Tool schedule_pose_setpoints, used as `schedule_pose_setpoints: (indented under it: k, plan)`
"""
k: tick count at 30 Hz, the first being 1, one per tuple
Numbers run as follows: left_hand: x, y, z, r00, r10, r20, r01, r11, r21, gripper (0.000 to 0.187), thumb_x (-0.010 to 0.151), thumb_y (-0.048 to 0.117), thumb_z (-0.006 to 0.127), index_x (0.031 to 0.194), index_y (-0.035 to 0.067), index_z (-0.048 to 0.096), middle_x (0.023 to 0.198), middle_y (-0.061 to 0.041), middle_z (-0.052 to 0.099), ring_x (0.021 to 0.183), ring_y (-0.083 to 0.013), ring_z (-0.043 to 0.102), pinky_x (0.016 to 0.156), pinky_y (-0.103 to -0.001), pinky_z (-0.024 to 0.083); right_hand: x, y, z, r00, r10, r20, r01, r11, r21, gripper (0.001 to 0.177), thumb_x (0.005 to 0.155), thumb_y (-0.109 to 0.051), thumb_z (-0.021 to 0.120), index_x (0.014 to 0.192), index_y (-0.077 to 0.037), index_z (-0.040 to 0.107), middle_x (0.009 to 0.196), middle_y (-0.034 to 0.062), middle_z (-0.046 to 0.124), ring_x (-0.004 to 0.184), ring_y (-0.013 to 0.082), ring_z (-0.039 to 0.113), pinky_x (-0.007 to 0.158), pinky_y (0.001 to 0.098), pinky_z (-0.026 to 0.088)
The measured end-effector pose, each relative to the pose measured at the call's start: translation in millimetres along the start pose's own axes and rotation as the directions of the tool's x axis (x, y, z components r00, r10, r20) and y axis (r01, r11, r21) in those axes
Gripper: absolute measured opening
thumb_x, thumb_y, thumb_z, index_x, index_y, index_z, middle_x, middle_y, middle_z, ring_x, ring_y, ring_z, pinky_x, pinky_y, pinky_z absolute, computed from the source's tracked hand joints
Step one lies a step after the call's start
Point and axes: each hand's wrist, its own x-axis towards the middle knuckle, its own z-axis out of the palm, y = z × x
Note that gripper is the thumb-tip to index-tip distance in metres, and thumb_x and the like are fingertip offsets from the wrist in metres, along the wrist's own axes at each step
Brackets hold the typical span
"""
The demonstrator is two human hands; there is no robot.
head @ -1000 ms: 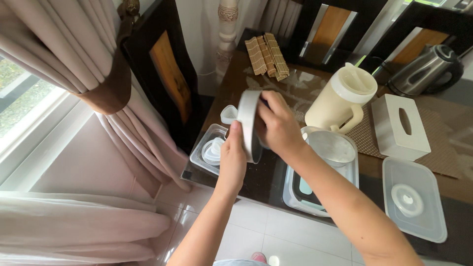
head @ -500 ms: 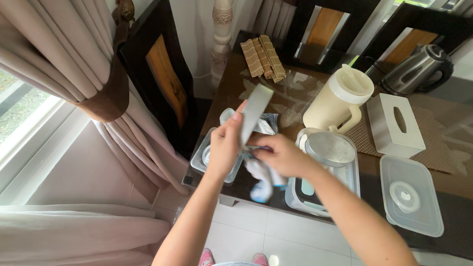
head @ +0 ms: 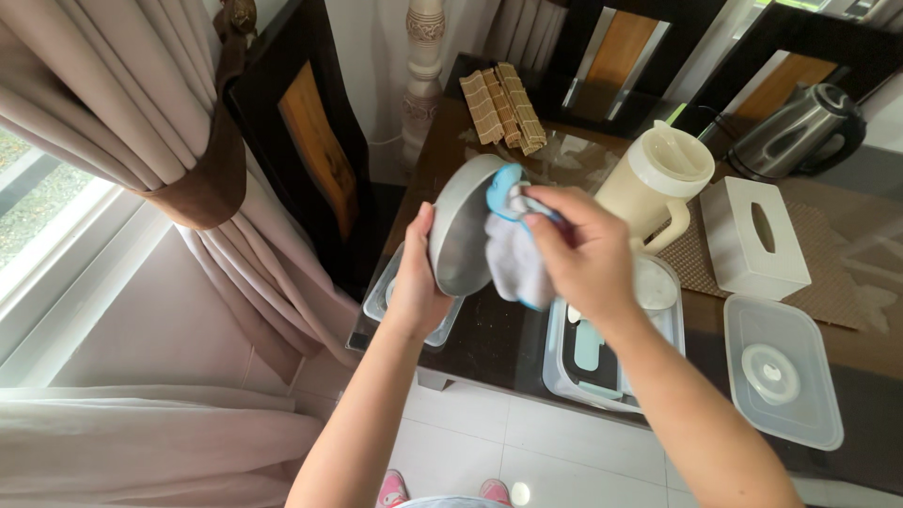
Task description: The person wipes multiple plastic containers, lids, and small kitchen items with a patterned cloth on a dining table. They handle each item one at a time, wiping surfaces and placing them into a larger container.
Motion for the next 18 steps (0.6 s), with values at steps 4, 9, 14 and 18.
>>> schedule_pose_setpoints:
  k: [4, 9, 14, 18]
  plan:
    - [-2, -7, 5, 0.999, -0.041, -0.004, 0.041, 0.999, -0.005, 0.067, 0.099, 0.062, 0.043, 0.139, 0.011, 0.057, 0.136, -0.007, 0.064, 0.125, -0.0205, 0.060, 0.109, -0.040, 0.045, -4, -3, 15, 0.986, -0.158, 0.062, 0.164, 0.979, -0.118, 0.036, 0.104, -0.011, 0.065, 0.138, 0.003, 0.061, 0.141, 0.0177, 0.064, 0.123, 0.0229, 0.067, 0.102, 0.0316, 0.054]
    - [-7, -5, 6, 1.000, -0.028, 0.007, 0.028, 0.999, -0.025, 0.066, 0.100, 0.063, 0.042, 0.132, 0.009, 0.060, 0.124, -0.012, 0.067, 0.115, -0.0249, 0.064, 0.102, -0.043, 0.051, -18, -5, 23, 0.891, -0.316, 0.326, 0.390, 0.900, -0.195, 0.044, 0.102, -0.013, 0.068, 0.142, 0.002, 0.058, 0.149, 0.0197, 0.057, 0.137, 0.0358, 0.059, 0.113, 0.0416, 0.049]
    - [-12, 9, 5, 0.997, -0.058, 0.043, 0.058, 0.998, -0.016, 0.067, 0.104, 0.061, 0.043, 0.129, 0.003, 0.064, 0.116, -0.014, 0.068, 0.107, -0.0246, 0.065, 0.098, -0.040, 0.051, -34, 0, 32, 0.804, -0.378, 0.459, 0.501, 0.846, -0.181, 0.042, 0.092, -0.014, 0.076, 0.130, 0.001, 0.063, 0.136, 0.0165, 0.062, 0.121, 0.0331, 0.065, 0.103, 0.0394, 0.053]
    - [-14, 6, 5, 0.991, -0.121, -0.060, 0.122, 0.993, 0.008, 0.063, 0.102, 0.058, 0.041, 0.129, 0.006, 0.062, 0.117, -0.010, 0.069, 0.109, -0.0227, 0.065, 0.099, -0.041, 0.051, -40, 10, 37, 0.822, -0.401, 0.406, 0.512, 0.831, -0.217, 0.035, 0.090, -0.008, 0.077, 0.123, 0.000, 0.066, 0.123, 0.0123, 0.067, 0.107, 0.0286, 0.069, 0.093, 0.0365, 0.057]
